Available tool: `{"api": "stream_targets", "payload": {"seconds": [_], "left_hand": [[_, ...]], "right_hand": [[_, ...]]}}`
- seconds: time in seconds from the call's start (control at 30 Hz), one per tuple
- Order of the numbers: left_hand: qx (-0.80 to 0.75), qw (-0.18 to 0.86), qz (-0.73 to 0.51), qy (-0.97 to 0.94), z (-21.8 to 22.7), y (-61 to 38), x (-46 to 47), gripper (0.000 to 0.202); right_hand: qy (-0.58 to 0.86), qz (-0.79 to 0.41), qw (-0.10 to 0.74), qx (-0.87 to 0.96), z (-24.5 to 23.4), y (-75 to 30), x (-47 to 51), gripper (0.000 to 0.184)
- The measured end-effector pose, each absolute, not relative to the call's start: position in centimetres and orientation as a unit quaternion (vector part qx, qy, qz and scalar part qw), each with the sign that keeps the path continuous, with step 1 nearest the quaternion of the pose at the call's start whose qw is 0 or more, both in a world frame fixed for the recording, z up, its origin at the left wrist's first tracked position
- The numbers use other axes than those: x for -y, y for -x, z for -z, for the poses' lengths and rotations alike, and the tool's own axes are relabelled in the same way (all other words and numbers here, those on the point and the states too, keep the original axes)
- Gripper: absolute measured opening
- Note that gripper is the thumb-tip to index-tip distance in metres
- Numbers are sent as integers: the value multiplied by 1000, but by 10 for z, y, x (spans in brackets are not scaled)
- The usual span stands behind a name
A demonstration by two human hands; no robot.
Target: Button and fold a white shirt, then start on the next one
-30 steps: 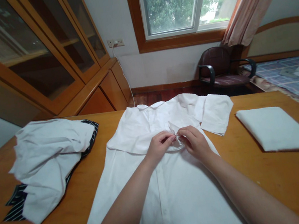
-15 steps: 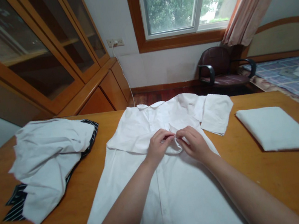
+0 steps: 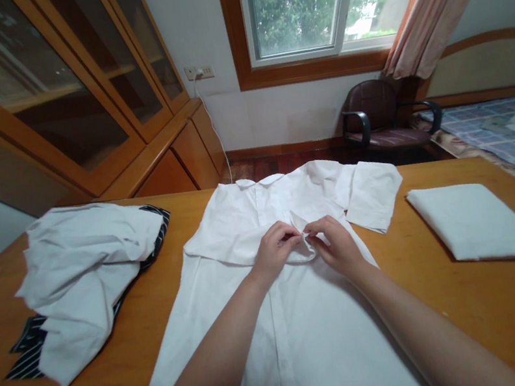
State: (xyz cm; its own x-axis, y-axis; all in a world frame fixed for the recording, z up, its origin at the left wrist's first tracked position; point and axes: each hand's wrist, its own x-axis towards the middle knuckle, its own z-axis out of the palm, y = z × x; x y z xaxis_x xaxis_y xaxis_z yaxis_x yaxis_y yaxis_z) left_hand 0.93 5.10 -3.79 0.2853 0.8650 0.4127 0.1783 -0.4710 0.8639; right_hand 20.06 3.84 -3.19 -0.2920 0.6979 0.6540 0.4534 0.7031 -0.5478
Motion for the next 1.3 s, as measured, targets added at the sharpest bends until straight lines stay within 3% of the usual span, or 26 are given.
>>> {"api": "stream_targets", "payload": {"seconds": [0.37, 0.7, 1.3], "left_hand": [[-353, 355, -480, -720, 37, -9, -49, 13], [-346, 374, -485, -710, 36, -10, -48, 16], [-345, 367, -489, -712, 32, -9, -48, 15]], "right_hand": [[389, -112, 488, 773, 33, -200, -39, 7], [405, -92, 478, 774, 40, -200, -43, 16], [406, -77, 464, 784, 40, -202, -42, 6]]}}
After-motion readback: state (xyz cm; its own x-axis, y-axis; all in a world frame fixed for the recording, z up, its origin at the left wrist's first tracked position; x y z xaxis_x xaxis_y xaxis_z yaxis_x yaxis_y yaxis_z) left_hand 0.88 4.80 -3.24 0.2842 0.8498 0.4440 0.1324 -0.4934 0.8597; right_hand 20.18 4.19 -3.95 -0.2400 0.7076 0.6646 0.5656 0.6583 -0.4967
